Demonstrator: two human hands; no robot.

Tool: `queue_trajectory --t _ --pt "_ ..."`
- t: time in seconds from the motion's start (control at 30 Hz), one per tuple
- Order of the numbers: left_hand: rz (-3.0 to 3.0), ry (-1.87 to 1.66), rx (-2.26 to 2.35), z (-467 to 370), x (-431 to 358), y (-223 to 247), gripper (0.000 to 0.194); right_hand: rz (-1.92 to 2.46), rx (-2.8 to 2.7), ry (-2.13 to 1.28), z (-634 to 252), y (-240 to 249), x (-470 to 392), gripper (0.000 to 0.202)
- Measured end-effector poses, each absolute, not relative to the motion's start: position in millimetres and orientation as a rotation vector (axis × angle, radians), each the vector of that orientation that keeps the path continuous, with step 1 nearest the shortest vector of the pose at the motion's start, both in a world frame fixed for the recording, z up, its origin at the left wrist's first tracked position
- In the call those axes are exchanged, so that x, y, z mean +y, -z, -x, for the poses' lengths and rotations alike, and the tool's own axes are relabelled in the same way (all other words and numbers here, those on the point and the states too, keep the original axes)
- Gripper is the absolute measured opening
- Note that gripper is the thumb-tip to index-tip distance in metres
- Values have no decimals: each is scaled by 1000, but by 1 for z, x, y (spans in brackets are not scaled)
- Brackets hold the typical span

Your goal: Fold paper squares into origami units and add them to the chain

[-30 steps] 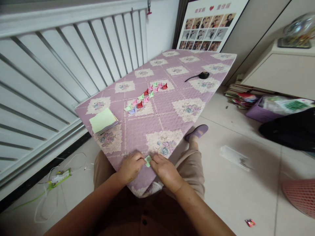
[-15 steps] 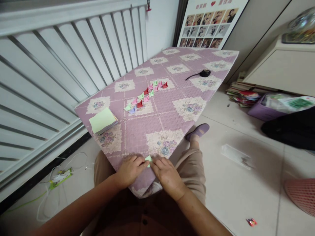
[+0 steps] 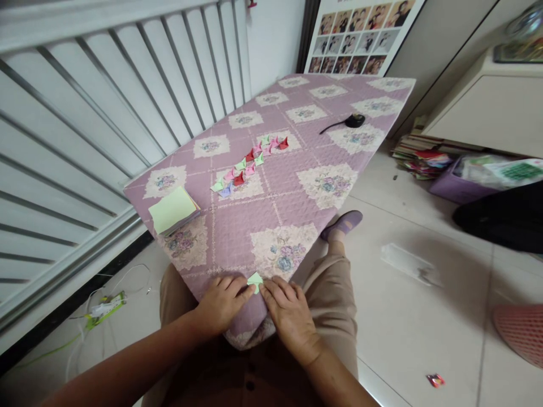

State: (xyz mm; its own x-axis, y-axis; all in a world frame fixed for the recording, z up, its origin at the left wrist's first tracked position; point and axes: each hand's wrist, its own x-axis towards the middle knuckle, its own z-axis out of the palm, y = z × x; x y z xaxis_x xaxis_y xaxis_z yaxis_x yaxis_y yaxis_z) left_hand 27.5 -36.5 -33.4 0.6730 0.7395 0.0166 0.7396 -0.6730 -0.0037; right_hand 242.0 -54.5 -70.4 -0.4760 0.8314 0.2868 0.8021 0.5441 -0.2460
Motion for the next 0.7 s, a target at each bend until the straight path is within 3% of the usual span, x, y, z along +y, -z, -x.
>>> queue_trajectory --t 0.2,0.53,0.7 --pt "2807 133 -1379 -26 -42 40 33 1335 -2391 -103 -241 71 -56 38" --pt "2847 15 -1544 -33 -41 40 33 1307 -2354 -121 -240 73 -54 39" --pt "2864 178 -1795 -40 -32 33 23 1321 -2282 -173 -236 66 -54 37"
